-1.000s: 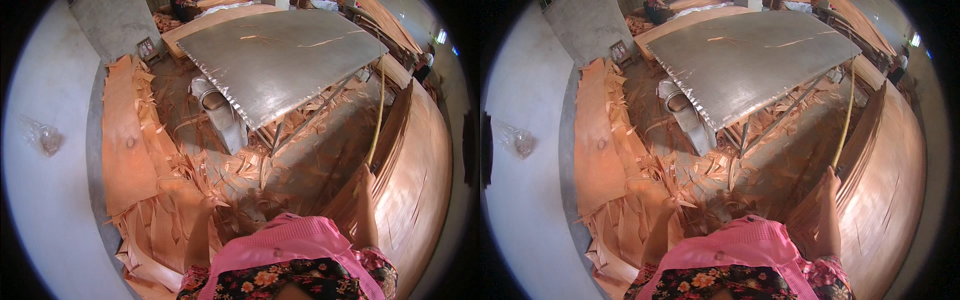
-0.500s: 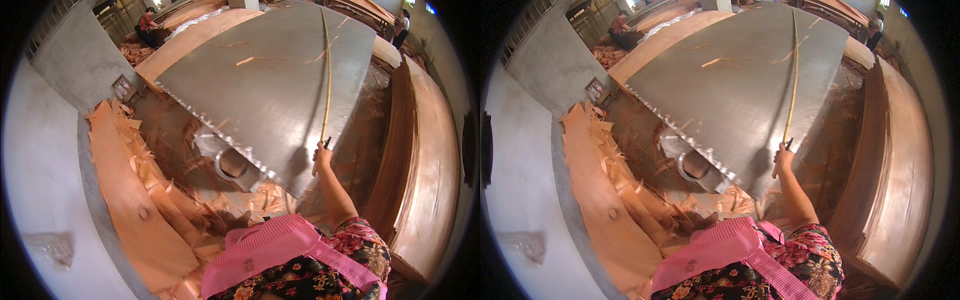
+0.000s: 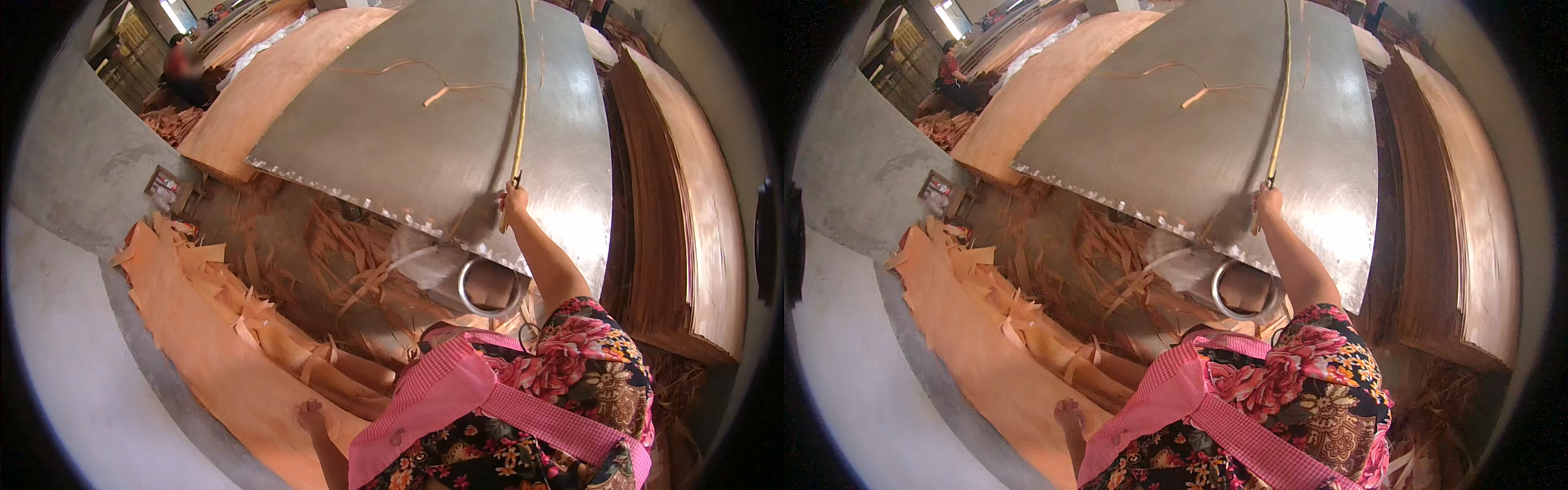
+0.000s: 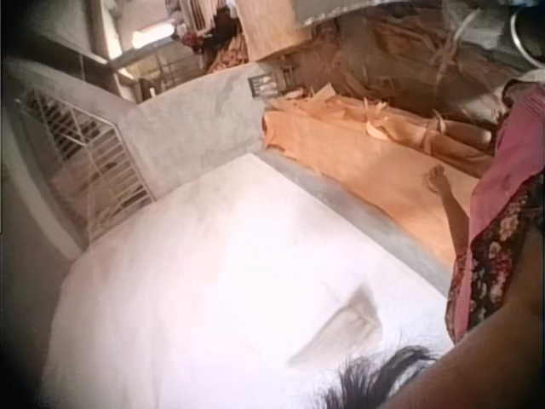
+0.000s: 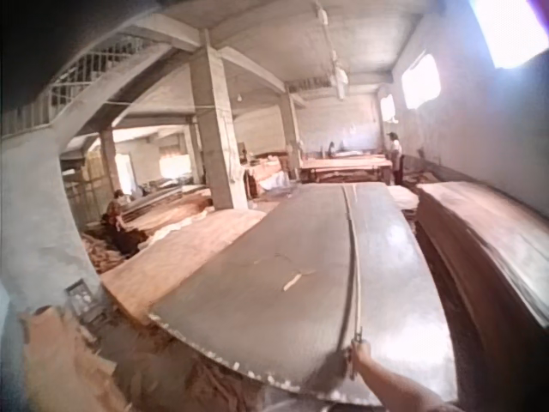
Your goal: The person uses a utility knife to trim thin sheets of wood veneer, applying small pieces of tape to secure sections and moving large stacks of veneer around the workshop floor.
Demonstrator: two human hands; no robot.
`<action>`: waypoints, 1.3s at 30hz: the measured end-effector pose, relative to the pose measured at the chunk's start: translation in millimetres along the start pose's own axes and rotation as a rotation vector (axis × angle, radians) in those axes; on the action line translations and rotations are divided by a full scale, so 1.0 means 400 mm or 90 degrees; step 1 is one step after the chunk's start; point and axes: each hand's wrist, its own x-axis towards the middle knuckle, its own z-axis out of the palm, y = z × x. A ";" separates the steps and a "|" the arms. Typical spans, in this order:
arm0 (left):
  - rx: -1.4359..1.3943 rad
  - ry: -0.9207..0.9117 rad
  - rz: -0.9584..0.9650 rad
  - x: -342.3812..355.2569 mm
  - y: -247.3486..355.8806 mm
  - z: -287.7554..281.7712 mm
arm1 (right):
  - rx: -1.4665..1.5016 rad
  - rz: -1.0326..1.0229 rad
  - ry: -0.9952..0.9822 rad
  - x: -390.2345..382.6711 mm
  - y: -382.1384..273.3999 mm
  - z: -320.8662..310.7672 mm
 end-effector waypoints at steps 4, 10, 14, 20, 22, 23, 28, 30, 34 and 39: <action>0.230 -0.096 0.059 0.182 0.043 0.034 | 0.061 0.033 0.025 0.014 -0.020 0.087; 0.437 -0.289 0.305 0.481 0.214 0.129 | 0.234 0.111 -0.044 0.005 0.012 0.275; 0.323 -0.395 0.326 0.674 0.590 0.390 | 0.193 0.088 -0.071 -0.016 -0.010 0.346; 0.519 -0.596 0.812 0.802 1.045 0.947 | 0.179 0.119 -0.045 -0.045 -0.032 0.372; 0.521 -0.601 0.898 0.754 1.171 1.190 | 0.127 0.120 0.005 -0.039 -0.037 0.368; 0.541 -0.616 0.872 0.729 1.220 1.308 | 0.164 0.127 0.009 -0.039 -0.043 0.366; 0.609 -0.484 0.864 0.616 1.324 1.729 | 0.148 0.122 0.043 -0.031 -0.047 0.371; 0.593 -0.466 0.872 0.606 1.300 1.793 | 0.140 0.130 0.045 -0.030 -0.059 0.376; 0.629 -0.464 0.965 0.636 1.255 1.757 | 0.146 0.142 0.065 -0.025 -0.053 0.394; 0.590 -0.534 0.952 0.868 1.186 1.373 | 0.119 0.121 0.097 -0.035 -0.040 0.398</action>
